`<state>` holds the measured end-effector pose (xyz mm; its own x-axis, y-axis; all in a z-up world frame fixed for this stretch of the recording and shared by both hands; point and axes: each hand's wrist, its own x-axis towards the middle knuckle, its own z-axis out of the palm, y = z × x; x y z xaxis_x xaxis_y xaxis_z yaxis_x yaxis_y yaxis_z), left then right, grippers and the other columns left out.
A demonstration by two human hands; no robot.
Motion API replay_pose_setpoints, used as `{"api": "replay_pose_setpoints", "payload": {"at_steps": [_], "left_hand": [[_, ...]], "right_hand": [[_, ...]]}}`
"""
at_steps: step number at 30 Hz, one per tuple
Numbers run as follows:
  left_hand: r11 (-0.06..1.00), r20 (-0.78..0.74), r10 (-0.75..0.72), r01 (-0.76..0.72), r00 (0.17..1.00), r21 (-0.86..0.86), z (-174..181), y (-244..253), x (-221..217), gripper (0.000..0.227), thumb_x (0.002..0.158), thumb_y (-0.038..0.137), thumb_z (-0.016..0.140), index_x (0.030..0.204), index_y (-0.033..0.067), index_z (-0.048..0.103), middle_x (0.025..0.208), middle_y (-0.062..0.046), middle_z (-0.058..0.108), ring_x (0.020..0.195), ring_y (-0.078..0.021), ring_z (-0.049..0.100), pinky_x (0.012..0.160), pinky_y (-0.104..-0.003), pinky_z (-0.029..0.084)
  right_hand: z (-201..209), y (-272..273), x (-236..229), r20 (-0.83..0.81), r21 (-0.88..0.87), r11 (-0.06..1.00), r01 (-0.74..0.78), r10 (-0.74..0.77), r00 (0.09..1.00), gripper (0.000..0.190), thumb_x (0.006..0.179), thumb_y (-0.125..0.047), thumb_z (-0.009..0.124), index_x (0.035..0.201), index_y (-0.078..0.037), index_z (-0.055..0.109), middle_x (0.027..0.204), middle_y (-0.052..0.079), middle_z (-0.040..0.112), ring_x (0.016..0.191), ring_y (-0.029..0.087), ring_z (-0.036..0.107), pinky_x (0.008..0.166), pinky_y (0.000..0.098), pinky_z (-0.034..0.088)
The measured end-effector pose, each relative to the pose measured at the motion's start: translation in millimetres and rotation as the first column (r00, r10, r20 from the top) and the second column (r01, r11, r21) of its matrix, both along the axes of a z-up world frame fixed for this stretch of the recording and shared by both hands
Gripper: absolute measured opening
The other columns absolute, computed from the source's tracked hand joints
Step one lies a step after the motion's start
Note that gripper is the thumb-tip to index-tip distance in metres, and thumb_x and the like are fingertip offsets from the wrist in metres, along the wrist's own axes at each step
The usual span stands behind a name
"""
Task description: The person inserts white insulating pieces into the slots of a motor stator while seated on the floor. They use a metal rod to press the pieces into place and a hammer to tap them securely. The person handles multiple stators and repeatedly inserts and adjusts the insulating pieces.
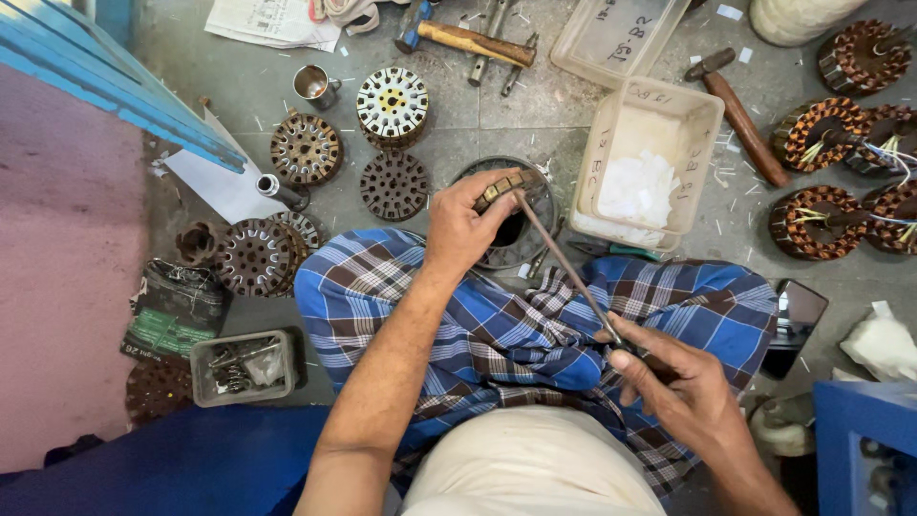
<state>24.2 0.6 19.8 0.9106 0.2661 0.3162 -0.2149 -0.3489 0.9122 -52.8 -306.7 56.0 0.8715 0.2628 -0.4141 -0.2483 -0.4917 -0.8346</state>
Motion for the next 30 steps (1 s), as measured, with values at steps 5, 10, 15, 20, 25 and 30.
{"api": "replay_pose_setpoints", "payload": {"at_steps": [5,10,15,20,25,30], "left_hand": [[1.000,-0.028,0.013,-0.013,1.000,0.002,-2.8,-1.8,-0.6,0.026,0.089,0.012,0.079,0.114,0.0071,0.077,0.104,-0.008,0.081,0.093,-0.0167,0.080,0.079,-0.028,0.062],[1.000,0.017,0.013,-0.013,1.000,0.025,-2.7,-1.7,-0.7,0.025,0.090,0.011,0.078,0.114,0.0069,0.077,0.105,-0.009,0.080,0.093,-0.0170,0.080,0.080,-0.028,0.062],[0.999,0.020,0.018,-0.018,1.000,0.044,-2.1,-0.6,-0.1,0.024,0.090,0.012,0.078,0.114,0.0076,0.077,0.104,-0.008,0.081,0.092,-0.0171,0.080,0.080,-0.028,0.062],[0.997,0.034,0.041,-0.044,0.999,0.066,-1.5,-1.2,-0.5,0.024,0.088,0.013,0.079,0.112,0.0087,0.078,0.105,-0.009,0.080,0.093,-0.0187,0.080,0.081,-0.029,0.062],[0.997,0.022,0.043,-0.044,0.999,0.064,-2.5,-1.4,-0.6,0.024,0.088,0.014,0.080,0.112,0.0098,0.078,0.104,-0.008,0.080,0.092,-0.0200,0.080,0.080,-0.030,0.062],[0.995,0.069,0.044,-0.050,0.997,0.087,-3.7,-1.7,-0.9,0.024,0.088,0.014,0.080,0.112,0.0104,0.078,0.104,-0.009,0.080,0.092,-0.0212,0.079,0.081,-0.031,0.062]], "right_hand": [[-5.4,0.1,5.1,-0.009,0.049,0.999,-0.013,0.013,1.000,0.047,0.082,-0.017,0.073,0.128,-0.012,0.070,0.108,0.008,0.082,0.051,0.012,0.067,0.035,0.0268,0.051],[-8.2,-0.3,8.1,-0.063,-0.039,0.999,0.007,-0.010,0.998,0.048,0.081,-0.016,0.076,0.129,-0.013,0.073,0.088,0.012,0.081,0.051,0.013,0.067,0.036,0.0278,0.050],[-10.7,0.6,6.8,-0.028,0.087,0.995,0.040,-0.038,0.999,0.047,0.080,-0.014,0.077,0.126,-0.009,0.073,0.080,0.009,0.076,0.050,0.011,0.063,0.035,0.0260,0.045],[-10.9,0.9,6.7,-0.116,-0.034,0.989,0.144,-0.147,0.982,0.046,0.080,-0.014,0.081,0.124,-0.005,0.076,0.063,0.012,0.070,0.047,0.013,0.057,0.037,0.0272,0.042],[-7.0,3.5,5.7,-0.099,-0.025,0.986,0.165,-0.167,0.981,0.045,0.080,-0.015,0.080,0.124,-0.008,0.077,0.065,0.010,0.073,0.049,0.012,0.059,0.039,0.0270,0.045],[13.7,6.9,4.6,0.421,-0.187,0.972,-0.139,0.207,0.883,0.044,0.088,-0.019,0.076,0.132,-0.011,0.070,0.087,0.002,0.076,0.065,0.007,0.066,0.052,0.0225,0.054]]}}
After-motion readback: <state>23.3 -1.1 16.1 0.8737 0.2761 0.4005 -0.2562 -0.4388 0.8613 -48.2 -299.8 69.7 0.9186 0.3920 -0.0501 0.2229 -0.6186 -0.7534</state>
